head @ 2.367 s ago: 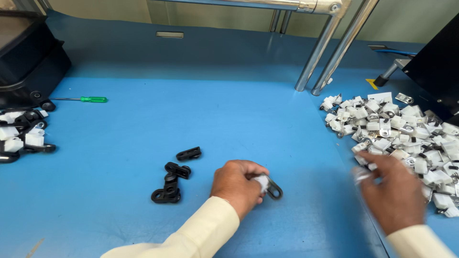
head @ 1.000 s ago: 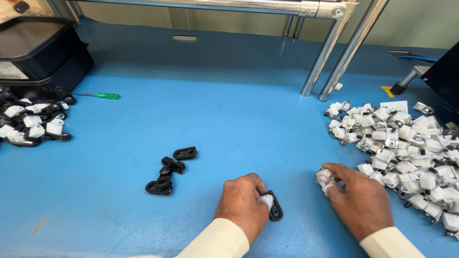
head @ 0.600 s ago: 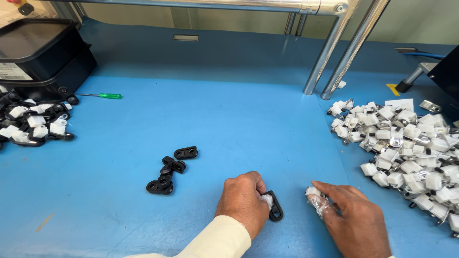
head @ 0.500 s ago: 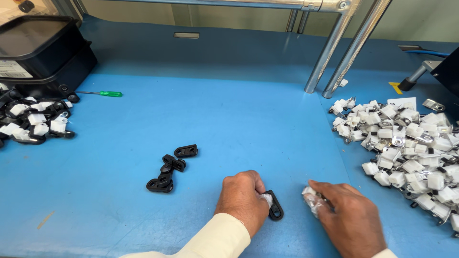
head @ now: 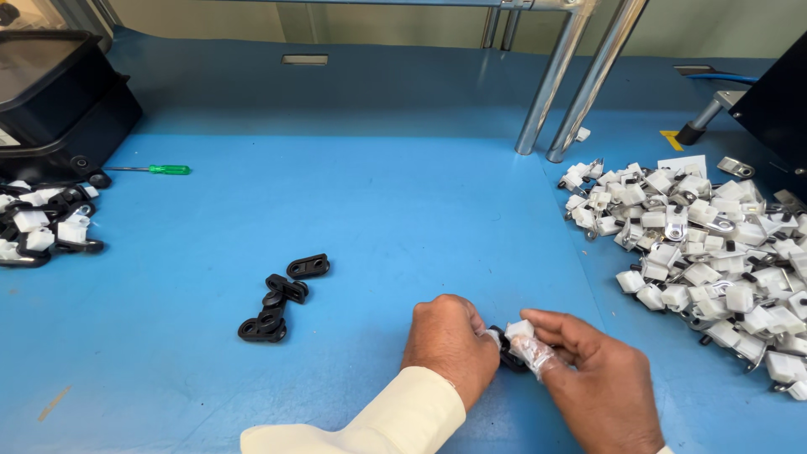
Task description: The person sits at a blue workbench assembling small hardware parts. They pick a black plastic bracket and a white plastic component, press the white piece into the bracket by hand to snap it together, then place the finished assembly onto a growing pile of completed parts beside them, repeating the cycle.
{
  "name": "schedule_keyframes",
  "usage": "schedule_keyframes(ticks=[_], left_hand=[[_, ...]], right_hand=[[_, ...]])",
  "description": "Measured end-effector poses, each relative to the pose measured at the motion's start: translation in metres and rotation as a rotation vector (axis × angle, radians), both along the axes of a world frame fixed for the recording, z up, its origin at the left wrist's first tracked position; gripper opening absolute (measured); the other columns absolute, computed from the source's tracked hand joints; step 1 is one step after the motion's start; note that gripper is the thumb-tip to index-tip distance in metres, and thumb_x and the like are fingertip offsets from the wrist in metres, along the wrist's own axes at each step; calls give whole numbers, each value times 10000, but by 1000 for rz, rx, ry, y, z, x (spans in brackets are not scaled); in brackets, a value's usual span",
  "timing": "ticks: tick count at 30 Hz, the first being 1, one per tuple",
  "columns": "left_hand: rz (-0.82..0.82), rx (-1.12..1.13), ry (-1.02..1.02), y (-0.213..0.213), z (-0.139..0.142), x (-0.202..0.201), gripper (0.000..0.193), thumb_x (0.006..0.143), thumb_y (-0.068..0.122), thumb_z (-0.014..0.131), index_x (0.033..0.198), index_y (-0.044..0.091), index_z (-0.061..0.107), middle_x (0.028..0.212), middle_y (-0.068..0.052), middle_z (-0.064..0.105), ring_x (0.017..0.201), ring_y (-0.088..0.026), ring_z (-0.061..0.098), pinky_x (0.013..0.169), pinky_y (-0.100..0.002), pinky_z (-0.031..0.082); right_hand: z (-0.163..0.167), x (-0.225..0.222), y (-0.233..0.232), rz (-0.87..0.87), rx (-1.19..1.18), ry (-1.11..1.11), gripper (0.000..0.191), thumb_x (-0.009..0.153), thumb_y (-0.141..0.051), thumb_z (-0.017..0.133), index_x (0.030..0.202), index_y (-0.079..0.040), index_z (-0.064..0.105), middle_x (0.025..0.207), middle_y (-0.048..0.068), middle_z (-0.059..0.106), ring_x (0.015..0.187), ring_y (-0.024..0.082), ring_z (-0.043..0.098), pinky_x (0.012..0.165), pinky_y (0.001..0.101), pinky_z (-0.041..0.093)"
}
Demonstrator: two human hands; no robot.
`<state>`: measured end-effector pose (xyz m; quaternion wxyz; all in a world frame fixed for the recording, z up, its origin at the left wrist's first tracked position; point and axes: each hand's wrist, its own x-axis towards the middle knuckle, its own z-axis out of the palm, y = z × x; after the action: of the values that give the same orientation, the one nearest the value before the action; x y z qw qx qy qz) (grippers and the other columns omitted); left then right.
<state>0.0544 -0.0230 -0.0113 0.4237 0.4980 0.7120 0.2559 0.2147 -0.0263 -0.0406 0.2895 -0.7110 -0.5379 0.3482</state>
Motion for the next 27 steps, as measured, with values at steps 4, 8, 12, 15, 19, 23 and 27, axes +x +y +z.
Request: schedule_keyframes(ticks=[4,8,12,15,19,23,27], left_hand=[[-48,-24,40,0,3,4,89,861,90,706,897,10,722,843,-179,747,785,-289,767,748,-386,626],[-86,-37,75,-1,5,6,111,890,90,672,916,-6,722,856,-199,744,798,-305,762,762,-397,628],[-123,-56,76,2,8,6,120,900,87,669,952,-9,719,880,-195,738,797,-299,756,769,-392,632],[-167,-164,31,6,10,4,122,927,72,639,968,-27,697,827,-207,778,713,-259,767,726,-362,636],[-64,-162,-114,8,10,1,84,942,14,600,984,-30,658,852,-179,764,637,-211,765,658,-325,650],[-31,-157,-108,11,8,3,81,941,55,634,933,-8,685,853,-154,772,654,-197,770,649,-318,651],[-51,-36,124,10,7,9,48,903,74,706,910,39,738,900,-151,760,826,-248,750,756,-357,625]], right_hand=[[5,-7,-5,-26,33,17,342,848,-123,796,1187,-133,755,991,56,807,891,106,780,801,270,628],[6,-12,-8,-34,42,-24,365,855,-153,808,1216,-155,758,977,59,838,832,125,790,749,295,638],[3,-14,-6,-40,54,-39,370,859,-172,816,1224,-158,758,983,63,832,827,118,794,741,286,642],[-3,-11,-4,-17,35,-57,356,859,-179,822,1210,-159,765,969,70,831,855,114,791,763,273,643],[-7,6,2,228,159,-155,406,778,-88,810,1176,-164,802,982,47,818,806,133,783,697,294,642],[-6,13,10,427,203,-244,389,784,-84,798,1167,-149,813,997,45,782,797,139,745,675,280,642],[7,4,14,334,59,-226,396,756,-131,840,1149,-132,788,870,66,848,724,148,762,703,268,647]])
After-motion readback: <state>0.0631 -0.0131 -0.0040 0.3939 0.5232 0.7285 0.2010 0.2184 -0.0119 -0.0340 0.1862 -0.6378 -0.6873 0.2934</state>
